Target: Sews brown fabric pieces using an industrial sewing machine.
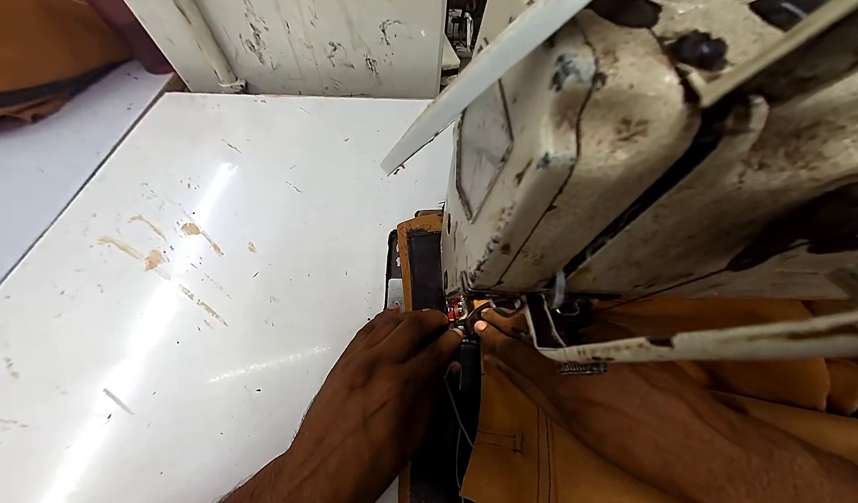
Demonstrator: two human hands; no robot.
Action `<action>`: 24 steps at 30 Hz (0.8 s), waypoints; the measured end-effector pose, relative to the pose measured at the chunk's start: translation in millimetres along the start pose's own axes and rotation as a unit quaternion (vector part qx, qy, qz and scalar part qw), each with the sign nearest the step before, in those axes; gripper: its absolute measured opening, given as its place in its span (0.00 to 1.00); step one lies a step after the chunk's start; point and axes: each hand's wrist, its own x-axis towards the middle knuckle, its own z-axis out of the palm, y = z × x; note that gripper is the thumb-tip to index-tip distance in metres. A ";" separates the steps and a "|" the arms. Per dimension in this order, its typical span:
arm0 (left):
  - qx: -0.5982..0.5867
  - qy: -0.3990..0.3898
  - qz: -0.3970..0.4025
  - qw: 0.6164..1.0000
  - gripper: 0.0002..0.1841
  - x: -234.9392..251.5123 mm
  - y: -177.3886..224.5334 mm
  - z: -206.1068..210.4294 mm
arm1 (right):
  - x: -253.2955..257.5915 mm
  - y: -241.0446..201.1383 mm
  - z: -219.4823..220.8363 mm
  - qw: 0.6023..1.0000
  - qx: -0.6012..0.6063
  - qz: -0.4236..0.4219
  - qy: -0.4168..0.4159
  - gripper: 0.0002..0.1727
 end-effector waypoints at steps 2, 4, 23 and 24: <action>0.003 -0.001 -0.002 1.000 0.17 0.5 -0.2 0.5 | -10.0 19.9 13.4 0.999 -0.025 -0.033 0.023 0.13; 0.004 0.000 0.001 1.000 0.17 1.2 -0.6 1.4 | -23.5 69.1 53.4 0.973 -0.107 -0.153 0.132 0.18; 0.070 0.027 0.064 0.995 0.19 0.8 -2.5 5.7 | -13.1 25.5 16.4 0.998 -0.048 -0.023 0.045 0.30; 0.064 0.026 0.062 0.996 0.19 0.9 -3.0 5.9 | -13.8 26.3 18.1 0.997 -0.050 -0.022 0.048 0.31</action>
